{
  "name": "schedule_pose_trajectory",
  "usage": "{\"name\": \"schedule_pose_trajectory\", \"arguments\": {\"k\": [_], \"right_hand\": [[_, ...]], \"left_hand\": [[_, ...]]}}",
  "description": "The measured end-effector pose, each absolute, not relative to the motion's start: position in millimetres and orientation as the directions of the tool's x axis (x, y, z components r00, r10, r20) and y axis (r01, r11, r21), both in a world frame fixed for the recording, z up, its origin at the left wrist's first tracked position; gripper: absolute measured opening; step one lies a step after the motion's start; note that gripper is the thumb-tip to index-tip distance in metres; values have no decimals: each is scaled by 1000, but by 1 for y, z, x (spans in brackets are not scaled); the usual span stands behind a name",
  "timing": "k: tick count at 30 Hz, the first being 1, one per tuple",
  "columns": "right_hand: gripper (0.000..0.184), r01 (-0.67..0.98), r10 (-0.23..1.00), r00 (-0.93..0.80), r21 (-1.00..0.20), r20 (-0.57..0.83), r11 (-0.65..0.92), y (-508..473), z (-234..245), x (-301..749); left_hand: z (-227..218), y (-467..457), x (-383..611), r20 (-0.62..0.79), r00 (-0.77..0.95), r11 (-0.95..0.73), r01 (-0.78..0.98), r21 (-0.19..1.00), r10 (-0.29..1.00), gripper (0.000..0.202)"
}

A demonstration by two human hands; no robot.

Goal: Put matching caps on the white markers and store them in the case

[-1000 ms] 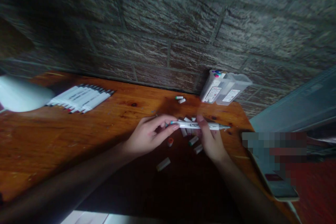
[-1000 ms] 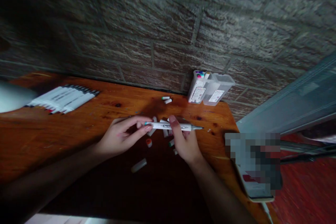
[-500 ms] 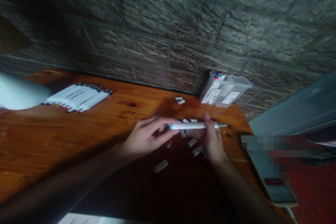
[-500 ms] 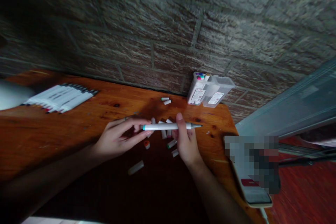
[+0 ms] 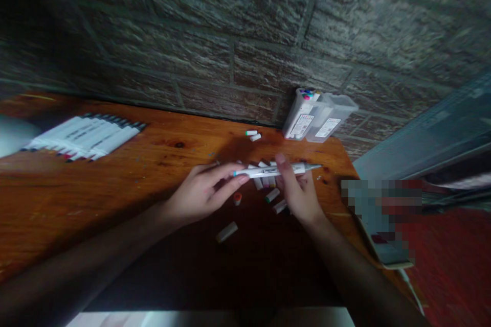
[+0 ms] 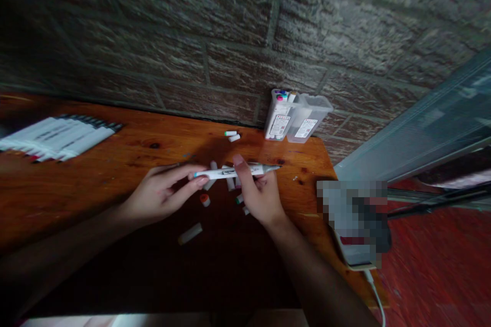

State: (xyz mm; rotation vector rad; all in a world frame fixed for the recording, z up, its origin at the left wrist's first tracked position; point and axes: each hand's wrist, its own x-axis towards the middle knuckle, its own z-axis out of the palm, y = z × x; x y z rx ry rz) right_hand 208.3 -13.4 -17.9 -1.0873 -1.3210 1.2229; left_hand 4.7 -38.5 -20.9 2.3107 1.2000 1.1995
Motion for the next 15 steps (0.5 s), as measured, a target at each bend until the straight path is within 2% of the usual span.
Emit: {"name": "schedule_pose_trajectory", "arguments": {"k": [4, 9, 15], "right_hand": [[55, -36, 986, -147, -996, 81, 76, -12, -19, 209], [49, -119, 992, -106, -991, 73, 60, -12, -18, 209], [44, -74, 995, -78, -996, 64, 59, -12, -20, 209]], "left_hand": [[-12, -39, 5, 473, 340, -581, 535, 613, 813, 24], [-17, -38, 5, 440, 308, -537, 508, 674, 844, 39], [-19, -36, 3, 439, 301, -532, 488, 692, 847, 37]]}}
